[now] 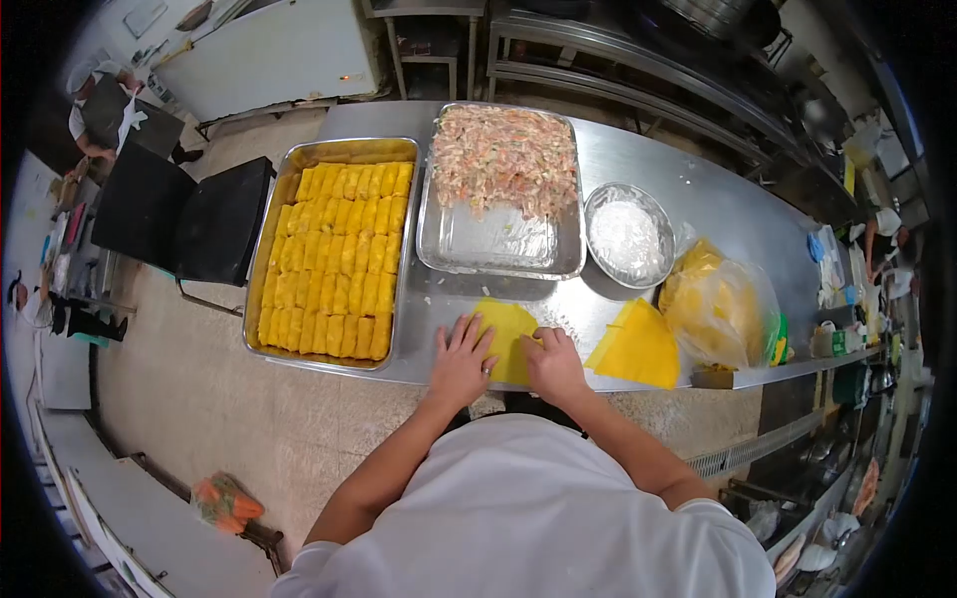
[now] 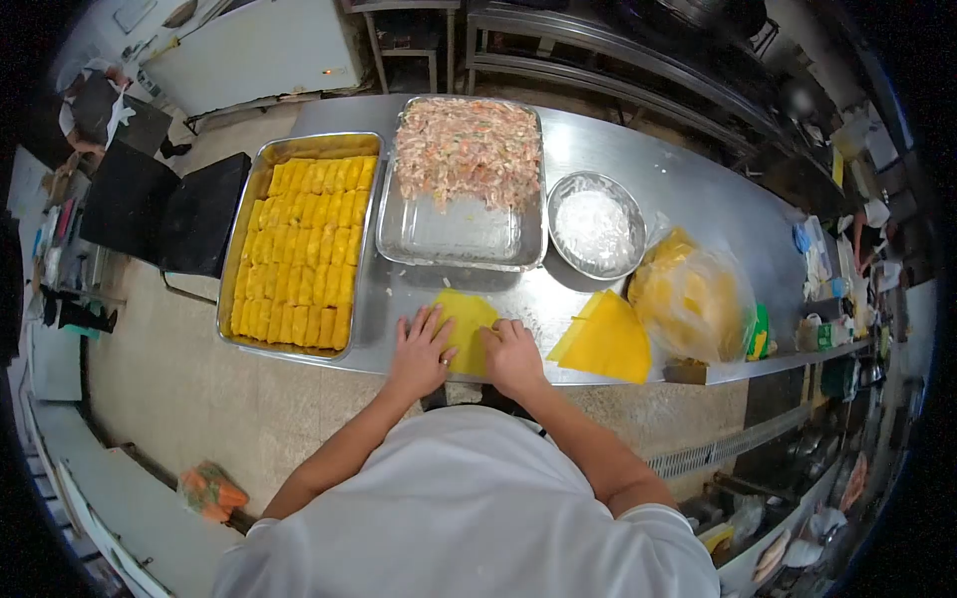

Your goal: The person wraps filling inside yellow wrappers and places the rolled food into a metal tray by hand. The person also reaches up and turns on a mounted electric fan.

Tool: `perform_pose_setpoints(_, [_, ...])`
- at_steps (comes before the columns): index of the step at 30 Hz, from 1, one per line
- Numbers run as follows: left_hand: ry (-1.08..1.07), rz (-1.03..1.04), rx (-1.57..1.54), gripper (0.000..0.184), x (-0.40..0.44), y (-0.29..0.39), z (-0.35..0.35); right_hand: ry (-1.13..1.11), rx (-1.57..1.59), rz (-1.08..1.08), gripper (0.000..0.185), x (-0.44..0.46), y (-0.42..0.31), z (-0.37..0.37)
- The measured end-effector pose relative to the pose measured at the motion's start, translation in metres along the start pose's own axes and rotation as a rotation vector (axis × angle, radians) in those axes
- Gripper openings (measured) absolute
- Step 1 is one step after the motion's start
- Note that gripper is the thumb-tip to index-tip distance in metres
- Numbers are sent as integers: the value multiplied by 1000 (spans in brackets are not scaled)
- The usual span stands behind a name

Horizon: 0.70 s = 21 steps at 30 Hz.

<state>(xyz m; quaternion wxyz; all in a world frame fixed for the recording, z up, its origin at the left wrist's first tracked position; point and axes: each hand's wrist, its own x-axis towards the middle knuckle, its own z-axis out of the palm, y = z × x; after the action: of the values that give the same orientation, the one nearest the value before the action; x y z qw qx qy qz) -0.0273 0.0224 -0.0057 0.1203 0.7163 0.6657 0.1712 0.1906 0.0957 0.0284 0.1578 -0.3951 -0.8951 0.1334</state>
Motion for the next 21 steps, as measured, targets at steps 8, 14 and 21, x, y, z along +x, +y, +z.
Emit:
perform_pose_setpoints(8, [92, -81, -69, 43, -22, -29, -8, 136, 195, -27, 42, 53, 30, -45])
perform_pose_setpoints(14, [198, -96, -84, 34, -22, -34, -8, 70, 316, -89, 48, 205, 51, -44])
perform_pose_setpoints(21, [226, -98, -101, 34, -20, -36, -9, -260, -108, 3, 63, 325, 38, 30])
